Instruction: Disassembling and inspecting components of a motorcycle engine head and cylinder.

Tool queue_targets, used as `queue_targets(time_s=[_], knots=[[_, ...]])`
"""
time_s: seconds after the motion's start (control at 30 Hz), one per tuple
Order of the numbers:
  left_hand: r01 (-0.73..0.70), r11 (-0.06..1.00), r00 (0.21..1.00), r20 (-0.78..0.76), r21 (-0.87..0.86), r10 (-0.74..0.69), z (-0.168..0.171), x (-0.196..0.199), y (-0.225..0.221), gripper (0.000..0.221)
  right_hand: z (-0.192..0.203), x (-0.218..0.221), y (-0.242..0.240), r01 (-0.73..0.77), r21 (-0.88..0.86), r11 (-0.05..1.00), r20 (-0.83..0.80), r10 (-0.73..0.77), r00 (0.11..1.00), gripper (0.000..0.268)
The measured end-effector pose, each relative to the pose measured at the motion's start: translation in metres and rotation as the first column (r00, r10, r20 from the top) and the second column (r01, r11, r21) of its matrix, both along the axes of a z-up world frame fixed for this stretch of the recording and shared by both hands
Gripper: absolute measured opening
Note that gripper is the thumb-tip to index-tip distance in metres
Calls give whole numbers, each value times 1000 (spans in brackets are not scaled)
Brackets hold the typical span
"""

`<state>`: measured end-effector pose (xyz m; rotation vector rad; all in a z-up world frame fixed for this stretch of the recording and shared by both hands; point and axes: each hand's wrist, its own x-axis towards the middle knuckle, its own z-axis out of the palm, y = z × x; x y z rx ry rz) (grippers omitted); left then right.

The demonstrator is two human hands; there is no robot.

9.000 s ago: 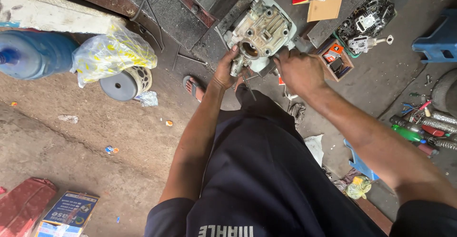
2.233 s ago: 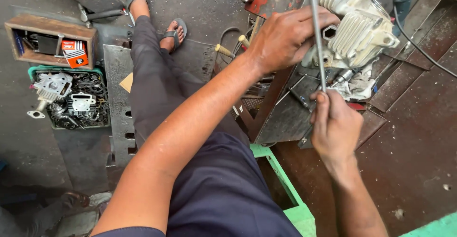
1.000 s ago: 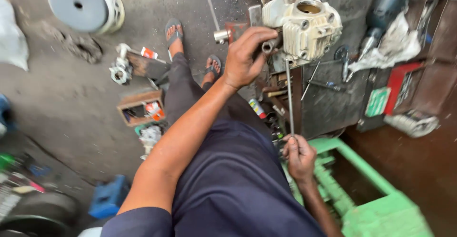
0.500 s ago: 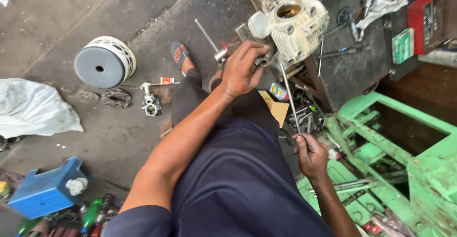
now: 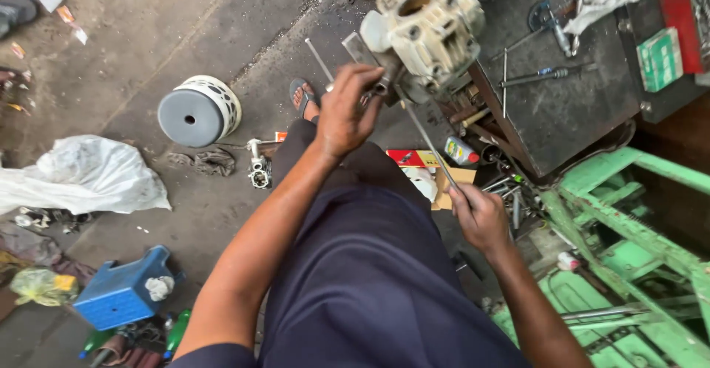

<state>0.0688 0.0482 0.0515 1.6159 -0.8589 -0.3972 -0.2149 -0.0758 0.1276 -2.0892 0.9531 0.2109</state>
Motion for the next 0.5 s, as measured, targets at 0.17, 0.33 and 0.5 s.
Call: queue_targets(time_s=[0.17, 0.33, 0.5], knots=[[-24, 995, 999, -22, 93, 26, 15, -6, 1, 36, -14, 11, -14, -179, -107, 978, 168, 195, 966, 21], [-27, 997, 1000, -13, 72, 28, 15, -5, -1, 36, -16, 8, -25, -198, -173, 965, 187, 229, 955, 22], [-34, 996, 999, -20, 79, 36, 12, -5, -2, 36, -12, 6, -22, -177, -201, 963, 176, 213, 961, 22]])
